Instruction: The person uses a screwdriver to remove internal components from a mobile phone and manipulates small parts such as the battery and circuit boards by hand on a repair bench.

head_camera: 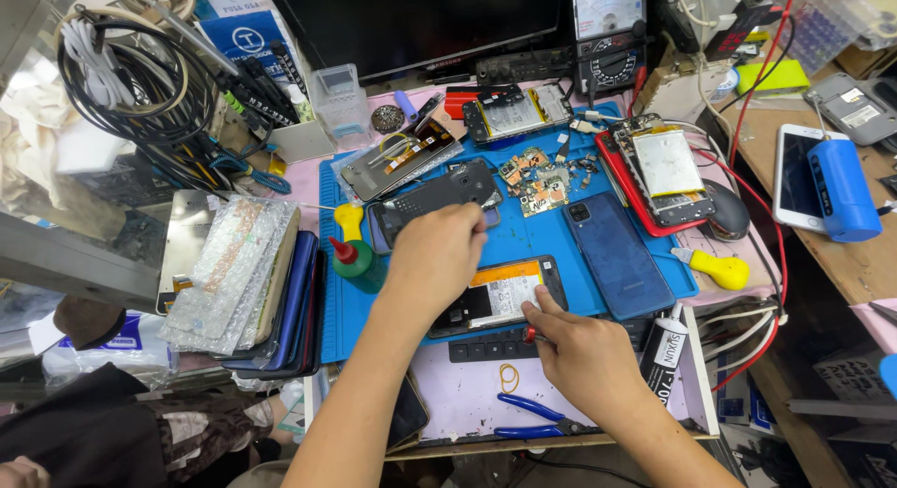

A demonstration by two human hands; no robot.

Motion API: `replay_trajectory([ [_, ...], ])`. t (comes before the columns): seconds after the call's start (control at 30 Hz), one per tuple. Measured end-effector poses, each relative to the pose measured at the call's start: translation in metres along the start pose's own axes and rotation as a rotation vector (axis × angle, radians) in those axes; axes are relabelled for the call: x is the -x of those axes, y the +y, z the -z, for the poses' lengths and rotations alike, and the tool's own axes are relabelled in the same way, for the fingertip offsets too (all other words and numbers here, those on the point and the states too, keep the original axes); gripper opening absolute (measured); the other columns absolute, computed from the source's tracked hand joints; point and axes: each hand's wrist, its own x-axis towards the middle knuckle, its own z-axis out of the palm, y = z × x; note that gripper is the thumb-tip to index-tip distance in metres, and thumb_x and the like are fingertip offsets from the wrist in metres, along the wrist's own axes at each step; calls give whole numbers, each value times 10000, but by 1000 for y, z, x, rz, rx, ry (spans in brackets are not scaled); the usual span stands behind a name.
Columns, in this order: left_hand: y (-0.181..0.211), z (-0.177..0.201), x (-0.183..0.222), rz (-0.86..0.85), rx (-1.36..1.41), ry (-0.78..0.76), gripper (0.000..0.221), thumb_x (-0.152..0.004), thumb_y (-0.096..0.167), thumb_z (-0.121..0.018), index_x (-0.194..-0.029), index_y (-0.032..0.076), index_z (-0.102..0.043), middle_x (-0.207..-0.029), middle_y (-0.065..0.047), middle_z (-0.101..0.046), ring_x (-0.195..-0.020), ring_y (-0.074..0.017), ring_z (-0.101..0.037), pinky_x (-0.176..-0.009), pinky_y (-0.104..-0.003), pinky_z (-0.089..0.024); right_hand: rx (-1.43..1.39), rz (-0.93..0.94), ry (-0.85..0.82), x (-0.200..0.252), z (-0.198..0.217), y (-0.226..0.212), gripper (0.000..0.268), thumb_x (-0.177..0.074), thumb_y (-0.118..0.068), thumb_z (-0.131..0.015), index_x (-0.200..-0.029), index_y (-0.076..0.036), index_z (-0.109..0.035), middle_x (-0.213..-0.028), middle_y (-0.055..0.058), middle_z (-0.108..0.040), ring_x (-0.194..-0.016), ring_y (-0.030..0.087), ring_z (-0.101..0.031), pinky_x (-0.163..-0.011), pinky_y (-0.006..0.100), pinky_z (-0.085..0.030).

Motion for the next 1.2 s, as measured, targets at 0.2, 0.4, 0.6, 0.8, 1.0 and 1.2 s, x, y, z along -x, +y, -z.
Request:
replay_trajectory([
  [0.2,-5,24,51,216,-97,50,102,-884,86,-625,-919,33,-705,-924,-186,-693,-835,-424,-682,-744,-525,-533,11,-14,-15,0,2,1,418,-716,-70,-708,-1126,-124,-772,-1252,95,-710,-686,288,-743,-622,395,-594],
  [0.4,-16,8,65,299,-98,-15,129,-830,-5,-564,-886,-6,-681,-929,-214,-688,-855,-424,-692,-780,-506,-550,25,-15,-34,-1,4,-3,417,-723,-95,-716,-1137,-121,-764,-1254,97,-706,-700,298,-743,-630,401,-597],
  [0.6,-20,-10,65,165,-386,19,66,-785,5,-608,-824,-3,-661,-905,-181,-678,-858,-354,-701,-716,-471,-572,61,-132,-51,-17,21,10,292,-778,-184,-748,-1064,-182,-802,-1029,114,-752,-753,325,-738,-675,430,-587],
  [0.8,-18,-22,64,105,-559,-21,79,-747,40,-658,-820,12,-672,-872,-152,-669,-831,-289,-705,-641,-392,-594,189,-22,54,-89,47,49,202,-847,-220,-740,-1031,-152,-789,-1038,91,-773,-871,340,-724,-769,442,-574],
  [1.0,-19,-25,63,55,-595,-31,87,-727,46,-677,-809,15,-675,-845,-142,-661,-803,-272,-697,-603,-368,-585,293,21,-33,-107,48,64,355,-766,-352,-791,-1054,-146,-791,-1052,95,-768,-886,331,-728,-757,447,-568],
  [1.2,-28,-26,63,76,-547,-18,98,-715,34,-673,-809,4,-676,-852,-153,-667,-799,-274,-700,-613,-368,-587,394,-174,-144,-107,41,65,366,-756,-380,-801,-1063,-181,-799,-948,111,-780,-870,314,-743,-786,438,-583],
])
